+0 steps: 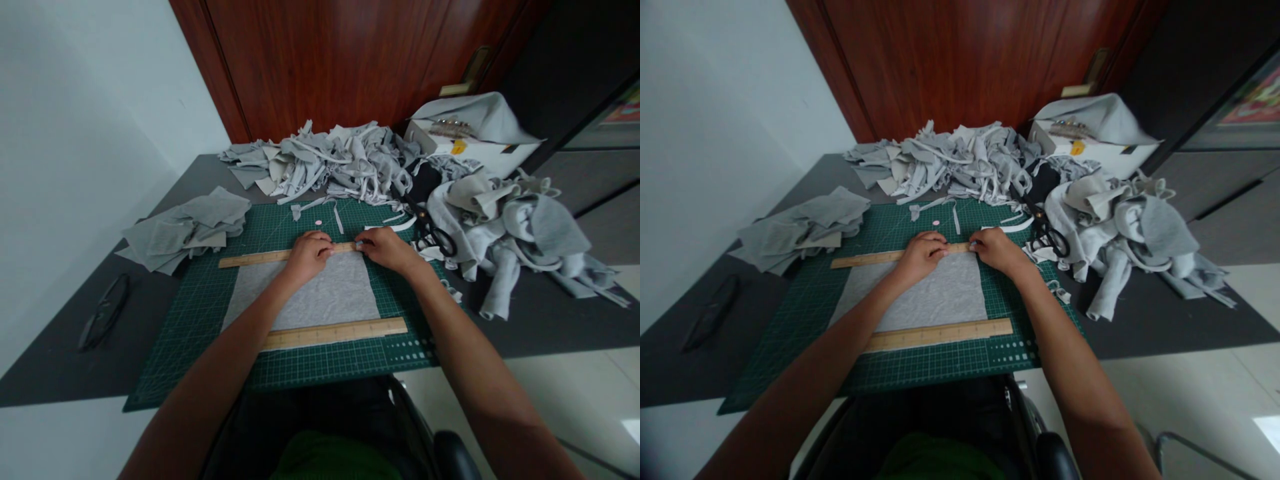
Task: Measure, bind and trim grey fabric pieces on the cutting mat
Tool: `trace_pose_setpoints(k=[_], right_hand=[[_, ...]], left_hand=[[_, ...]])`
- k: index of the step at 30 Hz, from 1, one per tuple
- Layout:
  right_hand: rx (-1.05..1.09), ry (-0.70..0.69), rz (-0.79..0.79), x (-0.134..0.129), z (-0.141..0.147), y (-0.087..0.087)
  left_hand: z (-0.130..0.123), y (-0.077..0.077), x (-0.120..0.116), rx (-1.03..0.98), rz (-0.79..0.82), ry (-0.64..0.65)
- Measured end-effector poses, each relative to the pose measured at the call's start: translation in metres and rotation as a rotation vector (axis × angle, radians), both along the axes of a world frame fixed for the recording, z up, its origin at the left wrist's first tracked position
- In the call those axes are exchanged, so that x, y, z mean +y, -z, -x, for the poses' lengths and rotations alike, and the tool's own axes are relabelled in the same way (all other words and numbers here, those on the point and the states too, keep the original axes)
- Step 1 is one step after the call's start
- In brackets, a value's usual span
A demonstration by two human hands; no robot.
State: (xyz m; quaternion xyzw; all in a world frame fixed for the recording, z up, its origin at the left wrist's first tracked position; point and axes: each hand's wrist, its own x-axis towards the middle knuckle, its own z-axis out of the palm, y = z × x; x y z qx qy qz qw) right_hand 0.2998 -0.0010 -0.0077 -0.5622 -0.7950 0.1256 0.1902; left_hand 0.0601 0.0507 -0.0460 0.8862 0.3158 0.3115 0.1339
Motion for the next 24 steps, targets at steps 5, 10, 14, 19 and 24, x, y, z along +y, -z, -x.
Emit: trace_pose_setpoints(k=[5, 10, 14, 19, 24], right_hand=[[0.035, 0.003, 0.047, -0.001, -0.005, 0.0], [0.334, 0.088, 0.092, 0.008, -0.014, 0.009], [0.717, 0.275, 0.108, 0.017, -0.018, 0.014], [0.892, 0.244, 0.192, 0.017, -0.016, 0.016], [0.484, 0.048, 0.178, 0.011, -0.012, 0.018]], left_hand=[[0.001, -0.001, 0.0, -0.01, 0.002, 0.015], [0.001, 0.0, 0.0, -0.01, 0.011, 0.022], [0.002, 0.002, 0.002, -0.019, -0.005, 0.019], [0.002, 0.004, 0.003, -0.026, -0.015, 0.011], [0.002, 0.003, 0.002, -0.02, -0.024, 0.018]])
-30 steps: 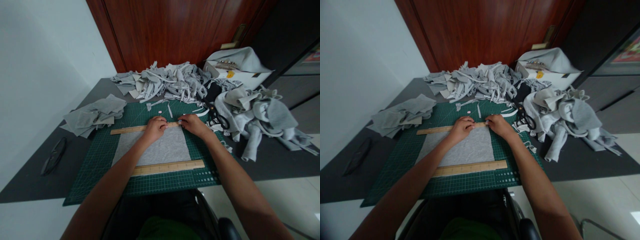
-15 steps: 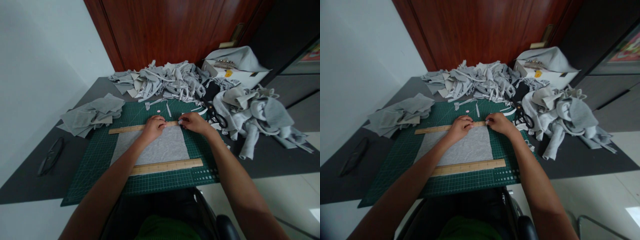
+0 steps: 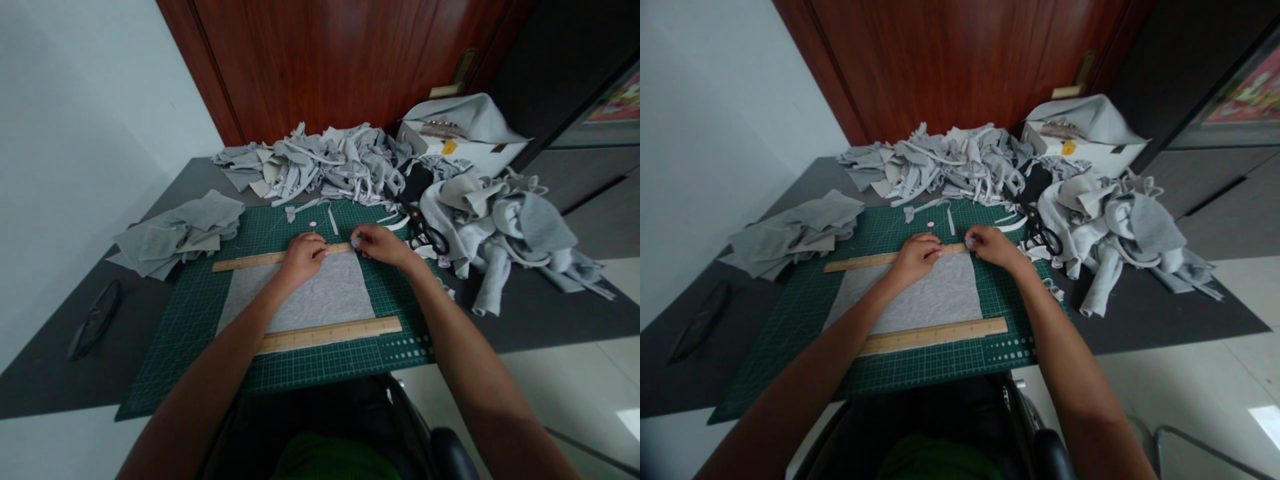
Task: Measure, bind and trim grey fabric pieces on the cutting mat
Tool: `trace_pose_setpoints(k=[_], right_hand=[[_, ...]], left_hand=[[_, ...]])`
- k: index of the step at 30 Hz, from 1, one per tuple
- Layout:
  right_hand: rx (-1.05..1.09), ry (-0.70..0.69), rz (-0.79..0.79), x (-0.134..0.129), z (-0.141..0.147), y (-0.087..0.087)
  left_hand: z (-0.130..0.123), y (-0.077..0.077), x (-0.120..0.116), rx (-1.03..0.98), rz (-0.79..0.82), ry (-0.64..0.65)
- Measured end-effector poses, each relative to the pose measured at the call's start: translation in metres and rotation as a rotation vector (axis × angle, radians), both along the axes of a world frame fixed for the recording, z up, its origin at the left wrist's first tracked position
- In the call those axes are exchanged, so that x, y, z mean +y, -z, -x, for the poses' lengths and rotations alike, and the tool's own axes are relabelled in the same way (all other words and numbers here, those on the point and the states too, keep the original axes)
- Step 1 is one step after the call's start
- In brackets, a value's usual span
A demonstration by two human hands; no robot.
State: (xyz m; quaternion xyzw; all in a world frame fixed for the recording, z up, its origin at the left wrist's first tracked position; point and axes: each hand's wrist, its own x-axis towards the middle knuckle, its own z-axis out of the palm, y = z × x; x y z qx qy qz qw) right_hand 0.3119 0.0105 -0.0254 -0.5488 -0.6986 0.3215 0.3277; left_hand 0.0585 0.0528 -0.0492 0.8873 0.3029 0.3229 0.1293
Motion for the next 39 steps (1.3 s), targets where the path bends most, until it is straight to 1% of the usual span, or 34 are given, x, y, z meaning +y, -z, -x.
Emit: trace_pose_setpoints(k=[3, 6, 13, 18, 22, 25, 28, 35, 39], right_hand=[[-0.215, -0.002, -0.112, -0.001, 0.002, 0.0], [-0.285, 0.012, -0.171, -0.002, 0.004, -0.001], [-0.28, -0.014, -0.223, -0.002, 0.006, 0.003], [-0.274, 0.047, -0.228, 0.003, 0.006, 0.007], [-0.188, 0.073, -0.157, 0.006, 0.001, 0.007], [-0.069, 0.053, -0.061, 0.008, -0.005, 0.008], [-0.008, 0.016, -0.039, 0.008, -0.007, 0.009], [-0.229, 0.018, -0.178, 0.004, 0.0, 0.005], [-0.278, -0.01, -0.197, 0.001, 0.003, 0.003]], left_hand=[[0.0, -0.001, -0.001, -0.004, 0.002, -0.004], [-0.001, -0.001, -0.001, -0.016, -0.006, -0.001], [-0.001, -0.001, -0.002, -0.024, -0.006, -0.003], [0.0, -0.001, -0.002, -0.036, -0.01, 0.009], [0.0, -0.002, -0.001, -0.025, 0.007, 0.013], [0.0, -0.002, -0.001, -0.01, 0.011, 0.02], [-0.001, -0.002, -0.001, -0.019, 0.006, 0.014], [-0.001, -0.001, -0.002, -0.041, -0.006, 0.014], [-0.001, -0.001, -0.002, -0.022, -0.007, 0.006]])
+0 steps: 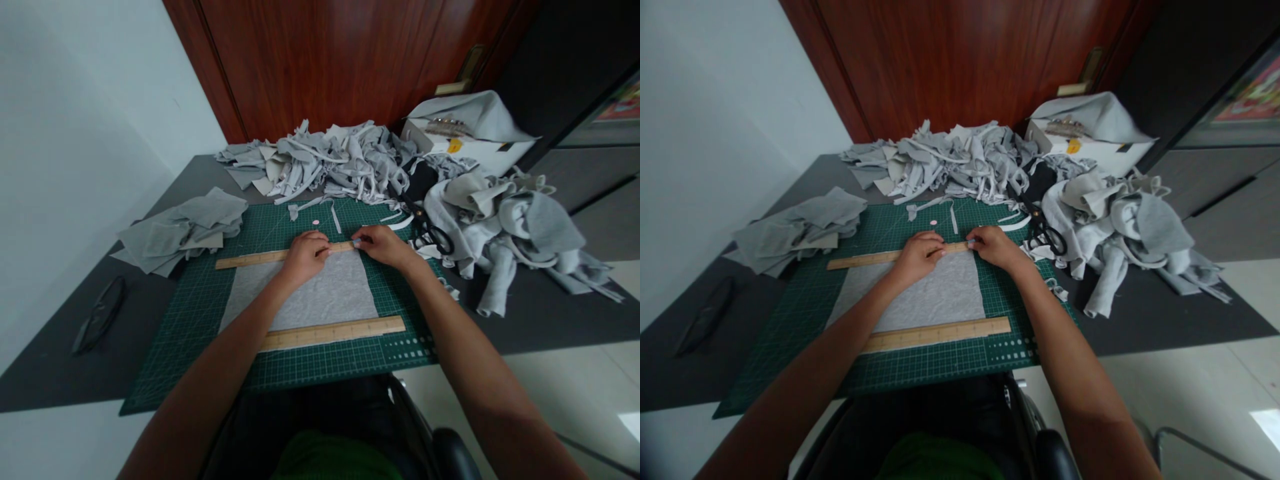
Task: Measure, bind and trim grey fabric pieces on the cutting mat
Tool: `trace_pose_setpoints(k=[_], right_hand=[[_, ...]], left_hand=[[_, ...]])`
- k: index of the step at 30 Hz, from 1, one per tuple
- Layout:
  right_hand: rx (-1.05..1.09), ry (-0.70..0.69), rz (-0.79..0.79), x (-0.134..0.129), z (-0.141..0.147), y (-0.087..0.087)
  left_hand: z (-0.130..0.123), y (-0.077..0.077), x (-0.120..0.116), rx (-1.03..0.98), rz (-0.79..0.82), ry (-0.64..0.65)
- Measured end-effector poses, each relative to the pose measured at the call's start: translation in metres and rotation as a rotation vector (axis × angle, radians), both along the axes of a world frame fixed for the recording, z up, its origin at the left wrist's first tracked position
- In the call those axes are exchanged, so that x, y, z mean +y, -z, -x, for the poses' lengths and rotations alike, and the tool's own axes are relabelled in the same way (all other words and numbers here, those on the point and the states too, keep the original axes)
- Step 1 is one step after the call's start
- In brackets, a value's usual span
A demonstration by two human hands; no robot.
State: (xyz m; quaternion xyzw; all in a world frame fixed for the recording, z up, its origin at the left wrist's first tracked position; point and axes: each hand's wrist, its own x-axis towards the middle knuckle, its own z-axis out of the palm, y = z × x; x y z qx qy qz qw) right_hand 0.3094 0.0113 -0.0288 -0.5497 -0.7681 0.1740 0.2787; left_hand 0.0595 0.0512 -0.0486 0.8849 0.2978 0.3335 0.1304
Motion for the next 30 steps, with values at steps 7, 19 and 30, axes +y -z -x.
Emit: trace_pose_setpoints(k=[7, 19, 30], right_hand=[[-0.023, -0.002, -0.044, -0.0023, 0.0028, -0.0009], [-0.041, -0.014, -0.162, -0.0009, 0.0074, 0.0065], [-0.04, -0.003, -0.162, -0.0005, 0.0052, 0.006]], left_hand=[[0.0, -0.0015, -0.0007, 0.02, 0.026, -0.01], [-0.0007, 0.0003, 0.0001, 0.02, 0.02, -0.015], [-0.0008, -0.0028, -0.0015, 0.031, 0.027, -0.012]])
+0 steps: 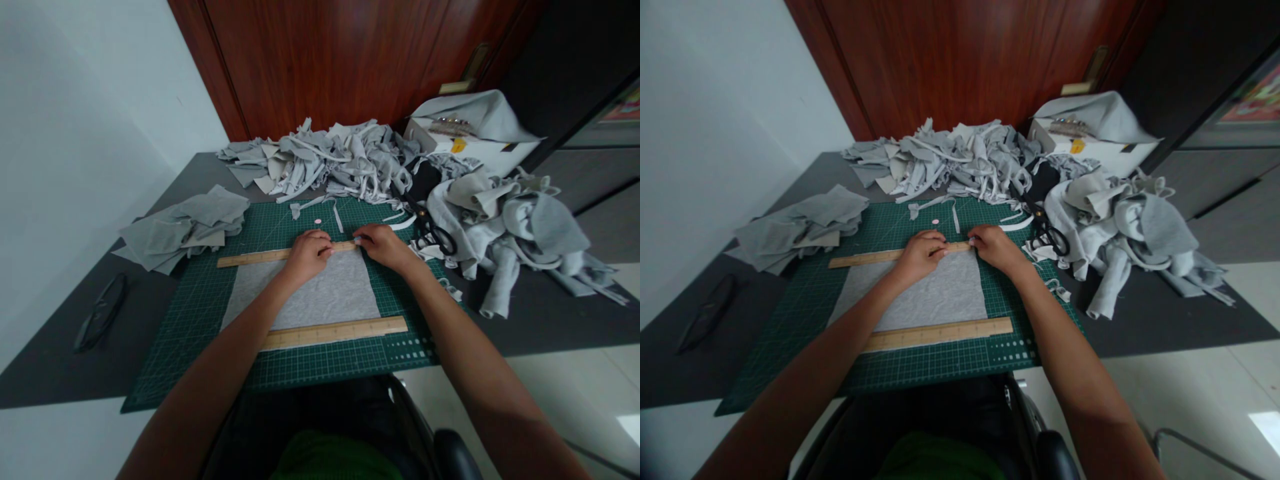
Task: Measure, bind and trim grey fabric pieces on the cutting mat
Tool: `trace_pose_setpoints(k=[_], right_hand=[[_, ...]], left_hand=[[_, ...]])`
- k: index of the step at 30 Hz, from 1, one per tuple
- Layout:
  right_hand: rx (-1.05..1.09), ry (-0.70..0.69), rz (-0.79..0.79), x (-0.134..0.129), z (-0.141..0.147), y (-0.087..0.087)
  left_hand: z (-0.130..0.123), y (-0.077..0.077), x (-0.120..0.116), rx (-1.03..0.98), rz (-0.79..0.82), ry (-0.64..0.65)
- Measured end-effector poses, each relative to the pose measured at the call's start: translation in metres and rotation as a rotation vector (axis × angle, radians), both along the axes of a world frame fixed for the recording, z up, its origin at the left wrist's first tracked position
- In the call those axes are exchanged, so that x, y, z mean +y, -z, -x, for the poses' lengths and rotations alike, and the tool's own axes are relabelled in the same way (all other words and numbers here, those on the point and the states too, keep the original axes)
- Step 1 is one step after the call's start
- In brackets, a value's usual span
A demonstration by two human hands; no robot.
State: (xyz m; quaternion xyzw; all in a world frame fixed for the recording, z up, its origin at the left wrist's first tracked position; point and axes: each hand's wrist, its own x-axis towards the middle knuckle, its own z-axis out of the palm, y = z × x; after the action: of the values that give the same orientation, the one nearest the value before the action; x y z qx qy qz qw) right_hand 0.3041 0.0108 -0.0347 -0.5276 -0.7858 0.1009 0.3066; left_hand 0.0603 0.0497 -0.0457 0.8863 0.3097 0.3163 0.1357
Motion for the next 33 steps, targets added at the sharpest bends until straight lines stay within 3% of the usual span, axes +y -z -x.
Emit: trace_pose_setpoints(k=[14, 24, 28, 33], right_hand=[[0.006, -0.036, 0.174, -0.004, -0.003, -0.012], [0.059, -0.032, 0.198, -0.003, -0.005, -0.011], [0.291, -0.015, 0.268, 0.002, -0.013, -0.01], [0.862, 0.284, 0.24, 0.013, -0.024, -0.012]], left_hand=[[0.0, 0.002, 0.0, -0.02, 0.005, 0.003], [0.0, 0.001, 0.001, -0.019, -0.001, 0.01], [0.001, 0.002, 0.002, -0.021, 0.011, 0.008], [0.002, 0.001, 0.003, -0.021, 0.023, 0.008]])
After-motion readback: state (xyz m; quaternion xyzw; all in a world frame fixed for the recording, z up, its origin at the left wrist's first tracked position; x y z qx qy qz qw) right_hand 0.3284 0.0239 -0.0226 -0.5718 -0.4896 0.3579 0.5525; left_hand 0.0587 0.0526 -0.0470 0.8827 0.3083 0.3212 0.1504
